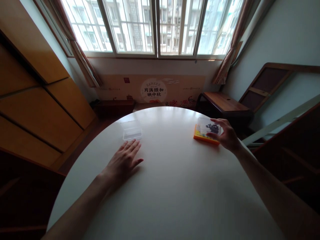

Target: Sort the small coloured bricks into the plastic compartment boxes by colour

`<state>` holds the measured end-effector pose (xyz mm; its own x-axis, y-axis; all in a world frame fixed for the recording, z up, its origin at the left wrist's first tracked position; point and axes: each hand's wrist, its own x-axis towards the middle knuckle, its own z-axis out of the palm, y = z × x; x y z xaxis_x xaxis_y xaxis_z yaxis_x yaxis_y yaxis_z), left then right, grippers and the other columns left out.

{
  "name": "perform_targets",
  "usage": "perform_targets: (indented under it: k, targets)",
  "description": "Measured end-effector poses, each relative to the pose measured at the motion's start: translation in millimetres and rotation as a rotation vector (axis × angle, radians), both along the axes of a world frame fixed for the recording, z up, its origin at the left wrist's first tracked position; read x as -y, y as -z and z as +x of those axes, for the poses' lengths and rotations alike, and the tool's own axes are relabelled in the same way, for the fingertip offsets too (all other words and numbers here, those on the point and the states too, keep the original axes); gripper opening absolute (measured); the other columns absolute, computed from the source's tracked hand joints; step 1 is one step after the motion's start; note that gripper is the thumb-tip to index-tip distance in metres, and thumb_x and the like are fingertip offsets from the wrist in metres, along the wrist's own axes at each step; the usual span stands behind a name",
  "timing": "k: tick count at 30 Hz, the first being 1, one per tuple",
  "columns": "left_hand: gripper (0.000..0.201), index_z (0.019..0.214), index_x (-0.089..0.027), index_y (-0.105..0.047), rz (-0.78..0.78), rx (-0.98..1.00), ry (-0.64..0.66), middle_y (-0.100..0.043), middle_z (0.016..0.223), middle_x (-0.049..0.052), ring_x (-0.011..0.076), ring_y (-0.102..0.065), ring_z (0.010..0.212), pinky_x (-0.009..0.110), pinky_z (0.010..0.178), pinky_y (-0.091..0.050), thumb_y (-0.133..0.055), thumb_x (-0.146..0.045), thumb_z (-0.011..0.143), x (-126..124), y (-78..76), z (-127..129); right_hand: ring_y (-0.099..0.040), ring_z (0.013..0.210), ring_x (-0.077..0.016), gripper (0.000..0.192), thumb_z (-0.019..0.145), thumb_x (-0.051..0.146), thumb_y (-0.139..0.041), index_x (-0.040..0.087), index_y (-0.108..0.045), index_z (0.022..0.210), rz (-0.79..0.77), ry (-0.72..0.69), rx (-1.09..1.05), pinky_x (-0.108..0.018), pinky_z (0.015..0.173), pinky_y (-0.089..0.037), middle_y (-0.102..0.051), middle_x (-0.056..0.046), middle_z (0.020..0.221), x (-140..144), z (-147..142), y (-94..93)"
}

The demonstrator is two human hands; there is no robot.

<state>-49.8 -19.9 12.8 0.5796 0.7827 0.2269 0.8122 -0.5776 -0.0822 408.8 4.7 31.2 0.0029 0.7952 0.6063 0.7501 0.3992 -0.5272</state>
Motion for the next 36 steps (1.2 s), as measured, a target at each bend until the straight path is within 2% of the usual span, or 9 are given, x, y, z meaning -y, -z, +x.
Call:
perform_targets:
  k: [2, 6, 10, 15, 18, 21, 25, 31, 36]
  targets:
    - [0.070, 0.141, -0.013, -0.041, 0.048, 0.124, 0.044, -0.045, 0.143, 0.017, 0.0317, -0.039, 0.135, 0.049, 0.111, -0.032, -0.040, -0.060, 0.090, 3, -3.7, 16, -0.056, 0.110, -0.0291, 0.064, 0.070, 0.053, -0.074, 0.024, -0.057, 0.125, -0.002, -0.109, -0.043, -0.048, 0.097, -0.047, -0.051, -0.011, 0.118, 10, -29, 1.6]
    - [0.079, 0.147, -0.016, -0.028, 0.067, 0.348, 0.151, -0.044, 0.143, 0.017, 0.0310, -0.042, 0.132, 0.048, 0.107, -0.039, -0.055, -0.056, 0.085, 10, -5.3, 61, -0.056, 0.110, -0.0260, 0.062, 0.071, 0.039, -0.077, 0.027, -0.054, 0.127, -0.169, -0.466, -0.064, -0.044, 0.095, -0.048, -0.053, -0.009, 0.118, 23, -96, 21.5]
    - [0.075, 0.145, -0.019, -0.033, -0.029, 0.362, 0.238, -0.044, 0.143, 0.018, 0.0333, -0.043, 0.130, 0.050, 0.105, -0.040, -0.060, -0.051, 0.083, 10, 6.5, 91, -0.056, 0.110, -0.0252, 0.063, 0.070, 0.033, -0.078, 0.024, -0.053, 0.127, -0.310, -0.582, -0.024, -0.041, 0.094, -0.047, -0.054, -0.010, 0.122, 28, -135, 40.7]
    - [0.054, 0.136, -0.019, -0.047, -0.142, 0.327, 0.240, -0.054, 0.135, 0.016, 0.0327, -0.052, 0.120, 0.051, 0.101, -0.042, -0.053, -0.045, 0.089, 2, 19.9, 98, -0.054, 0.117, -0.0277, 0.068, 0.067, 0.029, -0.078, 0.023, -0.051, 0.130, -0.337, -0.492, 0.066, -0.046, 0.102, -0.039, -0.057, -0.011, 0.126, 28, -139, 45.4]
    - [0.050, 0.130, -0.016, -0.053, -0.198, 0.425, 0.234, -0.054, 0.134, 0.017, 0.0344, -0.051, 0.122, 0.053, 0.104, -0.039, -0.053, -0.044, 0.089, 1, 20.7, 101, -0.051, 0.120, -0.0300, 0.076, 0.064, 0.032, -0.080, 0.022, -0.049, 0.132, -0.351, -0.413, 0.074, -0.049, 0.104, -0.035, -0.057, -0.013, 0.129, 27, -137, 47.1]
    - [0.047, 0.128, -0.015, -0.055, -0.230, 0.480, 0.234, -0.054, 0.133, 0.018, 0.0352, -0.049, 0.125, 0.054, 0.106, -0.038, -0.052, -0.041, 0.090, 2, 21.8, 105, -0.052, 0.118, -0.0301, 0.081, 0.060, 0.031, -0.082, 0.020, -0.048, 0.133, -0.390, -0.360, 0.047, -0.047, 0.103, -0.036, -0.058, -0.013, 0.128, 28, -139, 47.3]
    - [0.047, 0.130, -0.014, -0.052, -0.211, 0.422, 0.234, -0.053, 0.135, 0.019, 0.0345, -0.047, 0.127, 0.054, 0.107, -0.038, -0.049, -0.041, 0.092, 2, 24.3, 106, -0.053, 0.114, -0.0300, 0.081, 0.059, 0.031, -0.083, 0.021, -0.049, 0.131, -0.433, -0.313, 0.023, -0.046, 0.099, -0.037, -0.061, -0.011, 0.124, 32, -143, 43.6]
    - [0.039, 0.121, -0.017, -0.060, -0.225, 0.598, 0.210, -0.063, 0.121, 0.016, 0.0308, -0.056, 0.114, 0.050, 0.100, -0.045, -0.045, -0.041, 0.093, 2, 16.0, 110, -0.053, 0.112, -0.0295, 0.079, 0.059, 0.029, -0.082, 0.023, -0.049, 0.131, -0.440, -0.295, 0.011, -0.046, 0.098, -0.037, -0.061, -0.010, 0.122, 36, -144, 40.0]
    - [0.036, 0.110, -0.020, -0.066, -0.265, 0.738, 0.063, -0.067, 0.115, 0.012, 0.0293, -0.060, 0.109, 0.045, 0.097, -0.046, -0.054, -0.045, 0.088, 4, 9.0, 112, -0.053, 0.111, -0.0296, 0.086, 0.058, 0.029, -0.083, 0.021, -0.045, 0.135, -0.455, -0.284, -0.007, -0.047, 0.099, -0.036, -0.060, -0.011, 0.124, 37, -145, 39.5]
